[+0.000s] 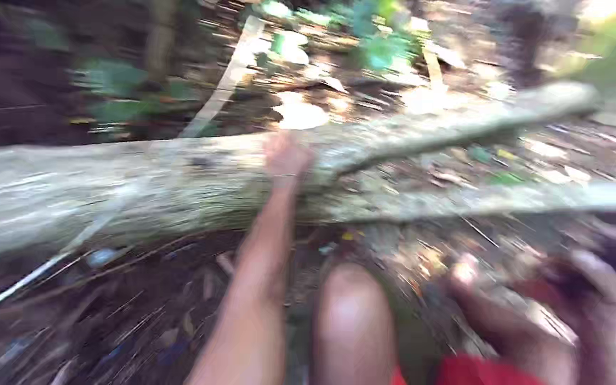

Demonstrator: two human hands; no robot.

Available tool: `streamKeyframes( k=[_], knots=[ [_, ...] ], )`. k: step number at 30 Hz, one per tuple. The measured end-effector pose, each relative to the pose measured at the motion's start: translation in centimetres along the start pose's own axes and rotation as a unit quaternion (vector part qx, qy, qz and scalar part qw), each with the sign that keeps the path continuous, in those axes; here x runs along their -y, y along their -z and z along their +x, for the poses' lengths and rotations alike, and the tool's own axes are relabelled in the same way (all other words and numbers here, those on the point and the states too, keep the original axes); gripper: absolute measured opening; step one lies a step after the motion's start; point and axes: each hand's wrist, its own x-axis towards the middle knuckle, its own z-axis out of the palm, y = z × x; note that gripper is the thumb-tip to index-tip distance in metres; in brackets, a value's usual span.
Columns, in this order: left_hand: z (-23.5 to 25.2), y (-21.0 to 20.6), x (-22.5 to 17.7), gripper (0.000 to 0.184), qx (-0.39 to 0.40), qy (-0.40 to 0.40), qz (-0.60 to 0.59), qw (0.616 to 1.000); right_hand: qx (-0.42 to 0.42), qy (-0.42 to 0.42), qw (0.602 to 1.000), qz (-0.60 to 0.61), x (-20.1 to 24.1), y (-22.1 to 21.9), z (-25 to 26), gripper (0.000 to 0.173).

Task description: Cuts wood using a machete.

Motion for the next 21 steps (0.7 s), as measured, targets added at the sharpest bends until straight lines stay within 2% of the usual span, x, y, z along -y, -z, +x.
streamKeyframes(
  k=[2,5,7,9,10,11,13,16,19,21],
  knots=[
    [1.0,-0.3,0.1,0.081,-0.009,-0.008,0.005,1.000,-0.048,0.016,0.999,0.018,-1.6,-2.3,0.8,0.030],
    [0.8,1.4,-0.5,0.082,0.001,0.011,-0.011,1.000,-0.082,-0.051,0.995,-0.004,-10.5,-1.6,-1.8,0.033],
    [0.5,1.5,-0.3,0.083,-0.004,0.021,-0.008,1.000,-0.086,-0.219,0.965,-0.118,-17.3,-1.7,-6.8,0.034],
    [0.2,1.6,-0.5,0.082,-0.006,0.015,0.001,1.000,-0.026,-0.439,0.875,-0.204,-22.5,-0.6,-12.0,0.030],
    [0.1,1.7,-0.7,0.082,-0.006,0.014,-0.003,1.000,0.007,-0.510,0.837,-0.201,-23.5,0.0,-13.2,0.029],
    [0.2,1.7,-0.8,0.083,-0.008,0.014,-0.008,1.000,0.001,-0.527,0.830,-0.183,-23.3,0.4,-13.8,0.032],
    [0.3,1.6,-0.6,0.084,-0.012,0.010,-0.014,1.000,-0.040,-0.472,0.870,-0.139,-20.5,0.7,-14.0,0.034],
    [0.4,0.9,0.1,0.089,-0.007,0.011,-0.025,1.000,-0.064,-0.319,0.940,-0.102,-14.5,2.3,-11.6,0.037],
    [0.7,0.5,0.4,0.091,-0.012,0.007,-0.035,0.999,-0.095,-0.135,0.982,-0.092,-8.4,3.5,-7.0,0.022],
    [0.6,0.6,0.5,0.092,-0.007,0.009,-0.042,0.999,-0.110,-0.009,0.993,-0.052,-4.8,3.8,-4.0,0.014]
  ],
)
